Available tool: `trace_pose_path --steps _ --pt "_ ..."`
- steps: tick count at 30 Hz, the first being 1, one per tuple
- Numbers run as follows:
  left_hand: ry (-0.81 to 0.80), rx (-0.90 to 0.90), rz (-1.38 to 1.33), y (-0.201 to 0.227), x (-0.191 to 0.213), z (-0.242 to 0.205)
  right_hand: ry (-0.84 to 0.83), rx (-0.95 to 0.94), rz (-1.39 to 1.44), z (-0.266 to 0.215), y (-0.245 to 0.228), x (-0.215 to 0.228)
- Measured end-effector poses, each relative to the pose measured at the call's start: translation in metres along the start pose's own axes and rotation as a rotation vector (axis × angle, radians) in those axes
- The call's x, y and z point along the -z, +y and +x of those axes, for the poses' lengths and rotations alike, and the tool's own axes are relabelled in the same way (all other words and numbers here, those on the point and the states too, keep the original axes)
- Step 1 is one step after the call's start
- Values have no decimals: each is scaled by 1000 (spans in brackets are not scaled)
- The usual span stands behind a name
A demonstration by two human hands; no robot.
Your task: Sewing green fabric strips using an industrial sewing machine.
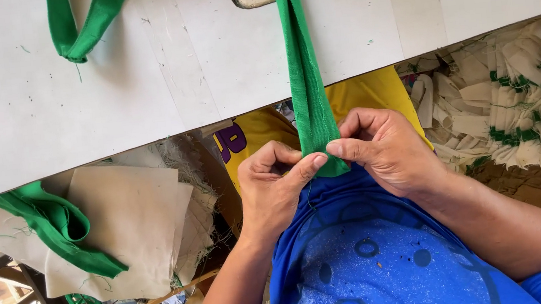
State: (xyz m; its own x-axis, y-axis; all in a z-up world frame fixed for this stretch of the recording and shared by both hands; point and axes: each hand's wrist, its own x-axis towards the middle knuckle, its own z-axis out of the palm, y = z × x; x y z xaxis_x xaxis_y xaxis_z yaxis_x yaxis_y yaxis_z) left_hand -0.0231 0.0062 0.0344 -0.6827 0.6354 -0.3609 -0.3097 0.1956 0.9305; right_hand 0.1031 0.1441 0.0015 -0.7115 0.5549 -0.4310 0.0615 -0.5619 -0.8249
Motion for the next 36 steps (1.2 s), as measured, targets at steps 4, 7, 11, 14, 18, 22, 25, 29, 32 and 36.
trace_pose_path --steps 4,7,11,14,18,22,25,29,32,36 --pt "-44 -8 -31 3 -1 -1 22 -27 41 -6 -2 2" --pt "-43 -52 -18 7 -1 -5 42 -20 51 -7 0 6" --pt "-19 -307 191 12 -3 -9 40 86 -117 -14 -6 6" --pt "23 -568 456 27 -12 -10 27 229 -360 -18 -23 -2" --pt "-19 -769 746 38 -18 -21 -53 425 -746 -28 -54 -25" --pt "-34 -807 771 41 -20 -18 -72 420 -813 -28 -56 -24" --pt "-61 -842 844 42 -21 -17 -128 439 -834 -28 -56 -21" --pt "-39 -891 933 38 -22 -18 -167 510 -935 -27 -55 -20" --pt "-9 -906 983 36 -25 -18 -187 521 -960 -26 -56 -21" --pt "-18 -888 1014 43 -29 -20 -332 435 -906 -27 -61 -20"
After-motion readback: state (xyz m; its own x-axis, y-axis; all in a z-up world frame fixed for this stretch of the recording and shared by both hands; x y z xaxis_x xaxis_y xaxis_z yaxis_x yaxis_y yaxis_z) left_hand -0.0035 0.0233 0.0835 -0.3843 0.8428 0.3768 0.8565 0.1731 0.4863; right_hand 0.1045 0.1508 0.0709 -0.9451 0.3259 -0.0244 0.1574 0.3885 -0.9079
